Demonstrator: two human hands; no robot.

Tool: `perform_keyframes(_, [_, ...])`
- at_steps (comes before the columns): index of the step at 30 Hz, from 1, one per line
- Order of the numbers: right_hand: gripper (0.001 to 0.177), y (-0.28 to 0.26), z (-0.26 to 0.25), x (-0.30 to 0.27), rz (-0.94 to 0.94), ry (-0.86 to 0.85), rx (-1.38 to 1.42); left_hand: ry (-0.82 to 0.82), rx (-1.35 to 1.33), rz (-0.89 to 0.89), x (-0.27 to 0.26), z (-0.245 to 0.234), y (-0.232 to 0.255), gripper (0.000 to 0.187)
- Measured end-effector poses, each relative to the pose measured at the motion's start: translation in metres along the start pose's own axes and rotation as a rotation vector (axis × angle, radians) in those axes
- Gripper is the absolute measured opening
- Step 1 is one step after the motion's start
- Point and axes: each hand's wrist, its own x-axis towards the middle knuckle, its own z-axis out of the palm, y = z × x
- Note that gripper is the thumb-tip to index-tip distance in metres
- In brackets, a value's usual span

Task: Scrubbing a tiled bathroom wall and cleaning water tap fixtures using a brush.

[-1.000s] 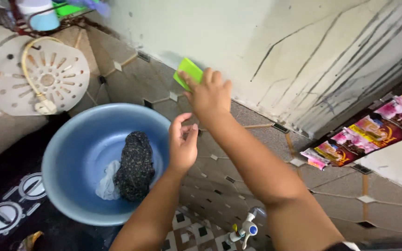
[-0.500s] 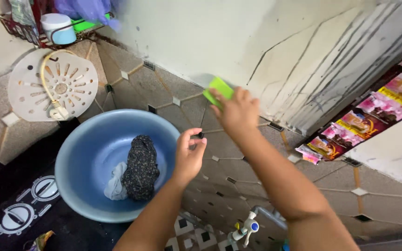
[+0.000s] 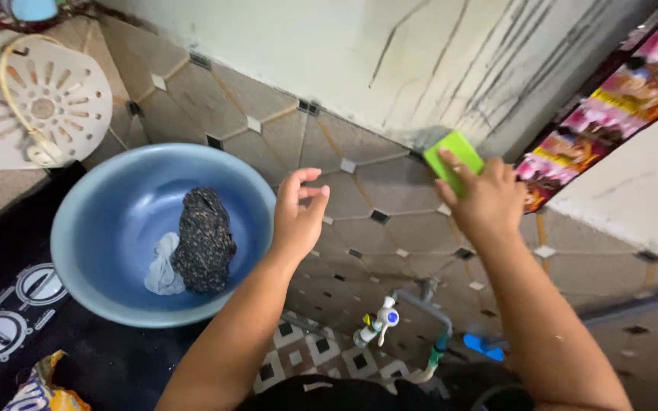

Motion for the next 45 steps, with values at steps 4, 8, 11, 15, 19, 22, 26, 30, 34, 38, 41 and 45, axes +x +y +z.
perform_keyframes(4, [0.049,-0.001,0.007,0.009,0.009,0.014,0.014,-0.036,0.037,0.015,-0.009,-0.001,0.004,0.03])
perform_keyframes(8, [0.042,-0.053,-0.002,0.044,-0.01,0.017,0.183,-0.035,0.036,-0.002,-0.014,0.022,-0.013,0.029])
perform_keyframes(11, [0.04,-0.071,-0.006,0.055,-0.03,0.042,0.236,-0.079,0.026,0.01,-0.017,0.044,-0.003,0.029])
perform_keyframes(15, [0.039,-0.055,-0.01,0.03,-0.027,0.077,0.228,-0.143,-0.012,-0.001,-0.024,0.075,0.004,0.031])
perform_keyframes(19, [0.043,0.002,0.002,-0.005,0.088,0.022,0.186,-0.19,-0.003,0.0,-0.038,0.097,0.011,0.029])
perform_keyframes(22, [0.044,0.052,0.016,-0.033,0.124,0.028,0.133,-0.221,-0.007,0.009,-0.048,0.113,0.006,0.03])
perform_keyframes(26, [0.05,0.114,0.044,-0.071,0.206,0.03,0.024,-0.261,0.047,0.064,-0.055,0.126,0.006,0.031])
perform_keyframes(30, [0.053,0.128,0.062,-0.092,0.365,0.055,-0.001,-0.307,0.131,0.102,-0.063,0.14,0.02,0.033])
perform_keyframes(34, [0.05,0.112,0.066,-0.094,0.441,0.07,-0.014,-0.377,0.128,0.142,-0.073,0.179,0.029,0.033])
perform_keyframes(38, [0.063,0.114,0.055,-0.117,0.418,0.025,0.103,-0.438,0.171,0.428,-0.079,0.225,0.059,0.032])
perform_keyframes(41, [0.057,0.133,0.076,-0.15,0.354,-0.068,0.093,-0.444,0.137,0.555,-0.082,0.257,0.061,0.028])
perform_keyframes(45, [0.067,0.172,0.114,-0.217,0.402,-0.263,0.116,-0.474,0.142,0.57,-0.097,0.268,0.029,0.022])
